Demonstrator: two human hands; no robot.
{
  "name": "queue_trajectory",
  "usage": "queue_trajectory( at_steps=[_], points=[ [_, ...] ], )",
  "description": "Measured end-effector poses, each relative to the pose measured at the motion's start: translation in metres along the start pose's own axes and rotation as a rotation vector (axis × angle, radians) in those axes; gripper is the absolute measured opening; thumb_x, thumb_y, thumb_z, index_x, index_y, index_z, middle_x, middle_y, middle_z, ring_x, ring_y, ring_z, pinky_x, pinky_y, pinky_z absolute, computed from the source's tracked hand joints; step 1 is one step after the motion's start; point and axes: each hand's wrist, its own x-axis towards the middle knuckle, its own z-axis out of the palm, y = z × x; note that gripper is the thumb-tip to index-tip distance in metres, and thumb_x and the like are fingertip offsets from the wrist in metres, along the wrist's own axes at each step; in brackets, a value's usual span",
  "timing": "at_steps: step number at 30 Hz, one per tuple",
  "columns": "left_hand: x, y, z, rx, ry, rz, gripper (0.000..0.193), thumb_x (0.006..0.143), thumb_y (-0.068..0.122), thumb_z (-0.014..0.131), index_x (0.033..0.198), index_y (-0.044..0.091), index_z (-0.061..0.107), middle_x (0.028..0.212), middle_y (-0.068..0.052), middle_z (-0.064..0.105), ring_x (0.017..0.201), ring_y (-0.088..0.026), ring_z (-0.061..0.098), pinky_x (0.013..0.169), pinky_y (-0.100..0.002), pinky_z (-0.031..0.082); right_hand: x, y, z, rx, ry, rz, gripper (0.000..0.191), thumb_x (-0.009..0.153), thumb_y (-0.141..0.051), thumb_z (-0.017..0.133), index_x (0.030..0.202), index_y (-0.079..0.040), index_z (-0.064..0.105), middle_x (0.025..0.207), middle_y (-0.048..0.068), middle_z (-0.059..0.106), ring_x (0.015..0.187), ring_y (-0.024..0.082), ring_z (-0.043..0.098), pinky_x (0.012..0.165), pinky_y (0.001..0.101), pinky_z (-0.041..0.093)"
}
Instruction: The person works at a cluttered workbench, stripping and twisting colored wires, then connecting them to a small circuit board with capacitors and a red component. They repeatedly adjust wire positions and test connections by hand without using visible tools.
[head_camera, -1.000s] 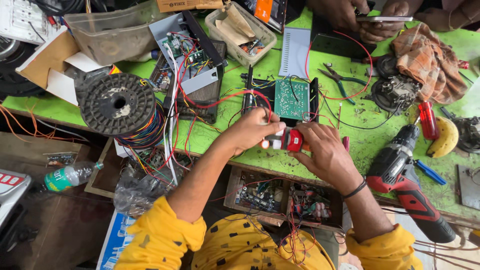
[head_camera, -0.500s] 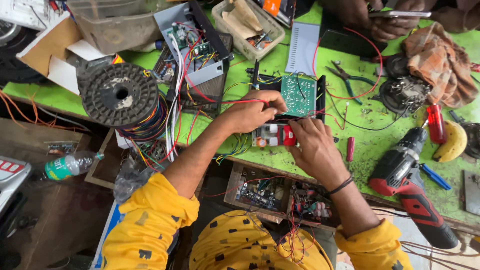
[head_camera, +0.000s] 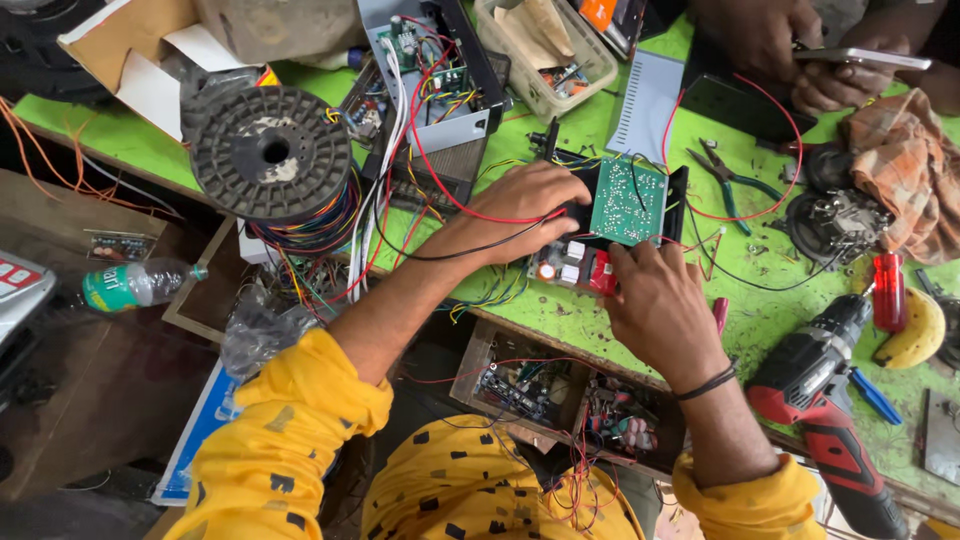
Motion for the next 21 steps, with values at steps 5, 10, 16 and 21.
queue_trajectory(
  at_steps=[5,10,16,21],
  points=[
    [-0.045,0.025,0.004,0.116,0.175,-0.175,0.085,0.083,0.030,0.080,0.151,0.004,0.037,0.153,-0.026,0.040,0.141,-0.044,0.037,0.116,-0.055,0.032,0.001,0.007,0.000,0.066,0.127,-0.051,0.056,0.077,-0.016,0.076,0.130,-0.004,0.063,0.110,0.017,0.061,0.105,0.038,0.057,0.090,0.0491,0.047],
    [-0.076,0.059,0.043,0.319,0.237,-0.401,0.106,0.071,0.042,0.080,0.152,-0.005,0.030,0.153,-0.034,0.035,0.138,-0.046,0.039,0.107,-0.054,0.037,0.004,0.022,-0.010,0.273,0.069,-0.058,0.056,0.075,-0.016,0.075,0.129,-0.006,0.065,0.107,0.015,0.061,0.102,0.035,0.058,0.091,0.0456,0.048],
    [-0.082,0.061,0.057,0.610,0.125,-0.488,0.058,0.098,0.013,0.067,0.150,-0.005,0.047,0.103,-0.011,0.069,0.093,-0.026,0.063,0.080,-0.042,0.049,-0.003,0.020,-0.008,0.187,0.104,-0.062,0.057,0.074,-0.021,0.079,0.127,-0.005,0.065,0.107,0.016,0.061,0.104,0.036,0.058,0.092,0.0464,0.047],
    [-0.084,0.071,0.053,0.704,0.168,-0.277,0.059,0.088,0.008,0.065,0.144,-0.008,0.054,0.083,-0.008,0.069,0.079,-0.022,0.062,0.072,-0.036,0.047,-0.003,0.024,-0.005,0.212,0.094,-0.082,0.059,0.077,-0.026,0.079,0.130,-0.005,0.063,0.104,0.015,0.061,0.104,0.035,0.058,0.091,0.0477,0.046]
  ],
)
